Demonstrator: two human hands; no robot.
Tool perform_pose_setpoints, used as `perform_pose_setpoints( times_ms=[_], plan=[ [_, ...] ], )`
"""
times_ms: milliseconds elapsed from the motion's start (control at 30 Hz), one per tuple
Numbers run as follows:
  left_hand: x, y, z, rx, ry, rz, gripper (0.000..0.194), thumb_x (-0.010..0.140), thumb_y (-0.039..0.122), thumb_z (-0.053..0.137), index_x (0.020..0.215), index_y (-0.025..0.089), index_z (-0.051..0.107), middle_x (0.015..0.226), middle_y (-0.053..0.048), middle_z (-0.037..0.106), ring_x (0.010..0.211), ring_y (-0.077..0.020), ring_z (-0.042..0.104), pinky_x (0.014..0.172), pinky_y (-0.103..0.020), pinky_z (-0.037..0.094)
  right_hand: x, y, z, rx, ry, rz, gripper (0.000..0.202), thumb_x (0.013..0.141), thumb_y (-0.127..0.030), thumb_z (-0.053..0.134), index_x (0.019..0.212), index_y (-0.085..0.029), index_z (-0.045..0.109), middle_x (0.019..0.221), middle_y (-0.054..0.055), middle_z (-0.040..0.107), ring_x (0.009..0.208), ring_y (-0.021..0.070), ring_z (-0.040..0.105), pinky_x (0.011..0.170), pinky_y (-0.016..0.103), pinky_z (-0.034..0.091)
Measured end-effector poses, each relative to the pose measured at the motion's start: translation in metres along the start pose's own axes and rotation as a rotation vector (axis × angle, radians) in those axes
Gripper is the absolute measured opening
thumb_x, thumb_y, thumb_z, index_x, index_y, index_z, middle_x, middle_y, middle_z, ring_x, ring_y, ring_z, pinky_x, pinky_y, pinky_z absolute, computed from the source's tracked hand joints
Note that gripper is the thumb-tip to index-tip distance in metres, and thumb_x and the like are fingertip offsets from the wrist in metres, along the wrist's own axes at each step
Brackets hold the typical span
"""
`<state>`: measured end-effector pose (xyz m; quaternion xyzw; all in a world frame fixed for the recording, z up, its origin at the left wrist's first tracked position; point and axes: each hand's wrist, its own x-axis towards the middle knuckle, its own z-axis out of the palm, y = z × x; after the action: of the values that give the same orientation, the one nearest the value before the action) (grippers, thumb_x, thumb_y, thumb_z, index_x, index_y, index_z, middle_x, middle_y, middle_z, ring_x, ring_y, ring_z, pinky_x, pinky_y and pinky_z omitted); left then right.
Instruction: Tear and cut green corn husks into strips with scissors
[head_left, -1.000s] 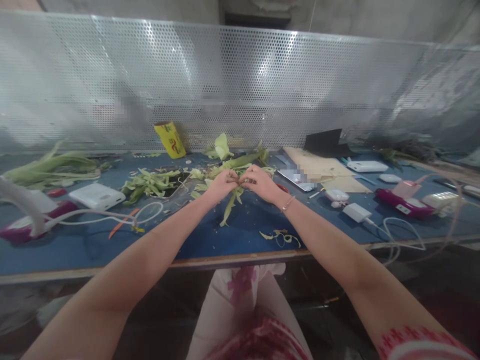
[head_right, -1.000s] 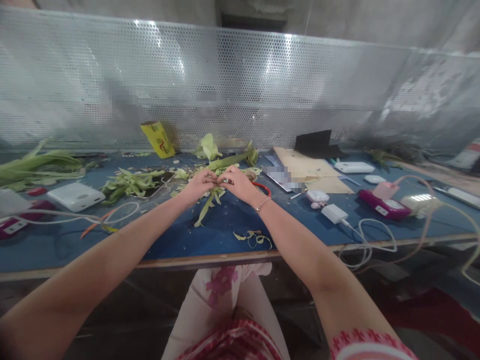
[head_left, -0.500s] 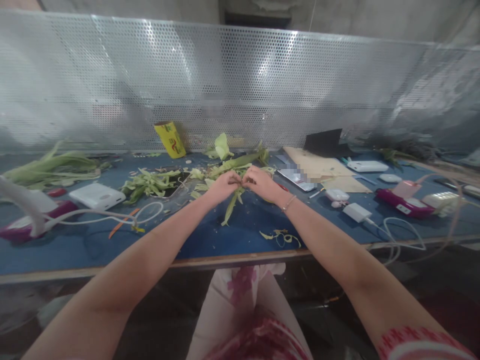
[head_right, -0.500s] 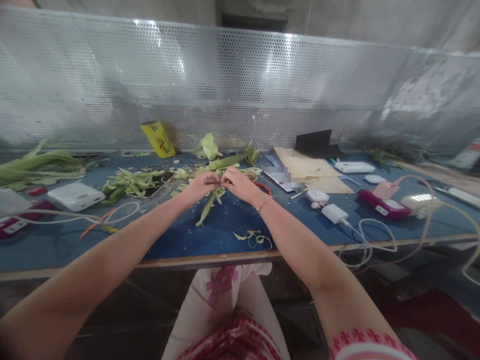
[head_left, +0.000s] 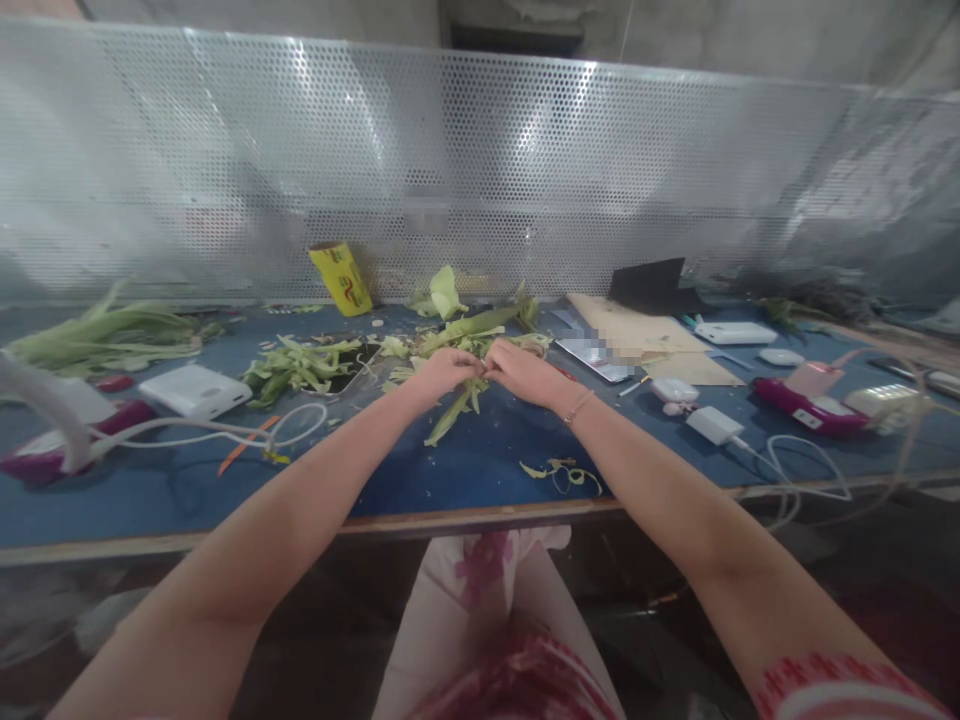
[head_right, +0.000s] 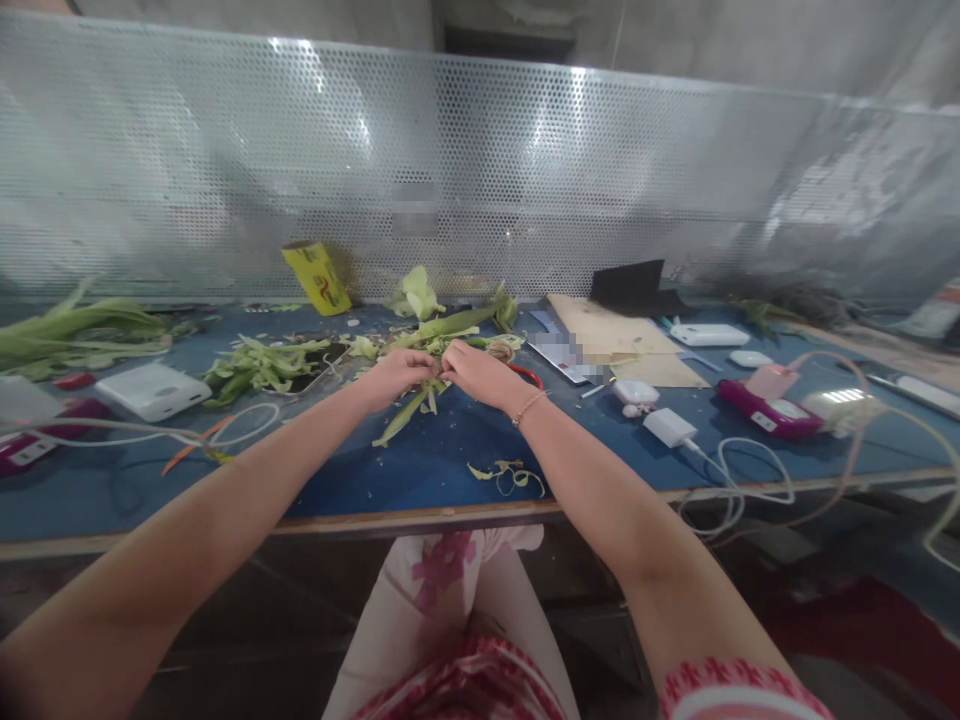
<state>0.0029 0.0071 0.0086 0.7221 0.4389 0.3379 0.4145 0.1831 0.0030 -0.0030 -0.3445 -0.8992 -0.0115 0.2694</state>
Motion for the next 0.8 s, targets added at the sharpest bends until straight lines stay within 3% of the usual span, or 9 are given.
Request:
perform_pose_setpoints(
  times_ms=[233, 467, 600, 800],
  plan=[
    [-0.008, 0.016, -0.007, -0.142, -0.079, -0.188, 0.016, 0.052, 0.024, 0.068, 0.064, 0.013, 0.066, 0.064, -0.002, 0.059, 0.058, -0.0081, 0.047, 0.053, -0.021, 0.037, 0.002, -0.005, 0.001, -0.168, 0.024, -0.118, 0.01, 0.089, -0.024, 0.048, 0.082, -0.017, 0.046, 0.085, 0.005, 0.047, 0.075, 0.0164, 0.046, 0.069, 0.029, 0.036],
    [-0.002, 0.004, -0.017, 0.057, -0.23, 0.009, 0.016, 0.059, 0.026, 0.066, 0.07, 0.015, 0.07, 0.06, -0.001, 0.062, 0.054, -0.0087, 0.047, 0.051, -0.021, 0.036, 0.001, -0.009, 0.002, -0.298, -0.017, -0.188, 0.011, 0.088, -0.025, 0.05, 0.084, -0.015, 0.049, 0.086, 0.006, 0.05, 0.073, 0.017, 0.048, 0.062, 0.028, 0.035],
    [-0.001, 0.004, -0.018, 0.106, -0.209, 0.109, 0.013, 0.06, 0.026, 0.066, 0.068, 0.016, 0.07, 0.062, -0.001, 0.064, 0.058, -0.0107, 0.052, 0.057, -0.023, 0.04, 0.0, -0.008, 0.002, -0.309, -0.021, -0.184, 0.009, 0.088, -0.023, 0.05, 0.085, -0.015, 0.05, 0.086, 0.006, 0.05, 0.073, 0.0173, 0.048, 0.061, 0.028, 0.034],
    [0.002, 0.0, -0.012, 0.116, -0.172, 0.109, 0.02, 0.067, 0.032, 0.062, 0.075, 0.014, 0.066, 0.069, -0.001, 0.063, 0.063, -0.0112, 0.051, 0.064, -0.024, 0.04, -0.001, -0.007, -0.003, -0.236, 0.038, -0.118, 0.011, 0.089, -0.026, 0.049, 0.084, -0.017, 0.048, 0.086, 0.005, 0.048, 0.071, 0.016, 0.046, 0.063, 0.027, 0.034]
  ],
)
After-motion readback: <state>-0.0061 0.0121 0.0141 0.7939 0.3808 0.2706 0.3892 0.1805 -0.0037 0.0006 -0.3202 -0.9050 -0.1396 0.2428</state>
